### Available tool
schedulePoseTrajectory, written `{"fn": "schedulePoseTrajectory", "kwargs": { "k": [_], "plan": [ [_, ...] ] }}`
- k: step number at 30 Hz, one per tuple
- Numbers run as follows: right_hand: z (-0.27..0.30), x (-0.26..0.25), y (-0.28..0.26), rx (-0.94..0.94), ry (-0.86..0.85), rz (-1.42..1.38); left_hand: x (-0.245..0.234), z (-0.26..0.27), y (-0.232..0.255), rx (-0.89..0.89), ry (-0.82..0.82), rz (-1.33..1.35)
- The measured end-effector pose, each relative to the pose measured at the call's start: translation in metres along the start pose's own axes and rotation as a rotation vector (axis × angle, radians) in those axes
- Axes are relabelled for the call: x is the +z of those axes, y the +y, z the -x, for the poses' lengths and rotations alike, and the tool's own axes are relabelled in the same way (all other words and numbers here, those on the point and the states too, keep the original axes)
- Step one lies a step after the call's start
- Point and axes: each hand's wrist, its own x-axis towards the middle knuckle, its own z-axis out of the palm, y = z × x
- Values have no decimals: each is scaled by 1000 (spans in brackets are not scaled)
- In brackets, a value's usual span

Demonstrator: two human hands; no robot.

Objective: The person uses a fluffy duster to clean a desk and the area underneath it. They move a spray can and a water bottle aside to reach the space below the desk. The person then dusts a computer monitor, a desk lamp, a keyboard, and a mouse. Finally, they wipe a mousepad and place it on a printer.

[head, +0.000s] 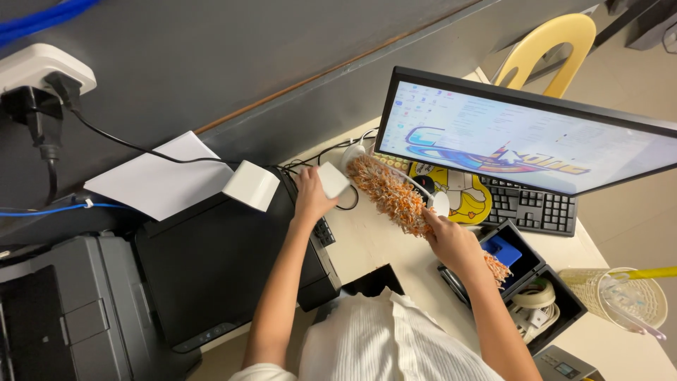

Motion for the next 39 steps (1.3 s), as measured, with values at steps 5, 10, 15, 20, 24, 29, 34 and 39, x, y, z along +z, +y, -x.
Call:
{"fn": "schedulePoseTrajectory", "kwargs": {
  "k": [5, 10, 15, 20, 24, 29, 34, 39],
  "plan": [
    [6, 3, 12, 24, 2, 21, 4, 31, 14, -44, -72, 35],
    [15, 10, 17, 47, -22, 1, -4, 49, 20, -24, -105, 38],
    [25, 21, 18, 49, -55, 15, -54, 55, 31, -4, 10, 108],
    [24, 24, 10, -19, -31, -3, -95, 42, 12, 16, 73, 114],
    [23, 27, 5, -45, -46, 10, -117, 28, 8, 25, -47, 73],
    [33, 26, -4, -80, -25, -18, -135, 12, 2, 117, -238, -19],
    [45, 41, 2, -68, -60, -19, -124, 6, 11, 94, -328, -88],
    [58, 63, 21, -29, -63, 2, -53, 14, -1, 137, -245, -131]
  ]
}}
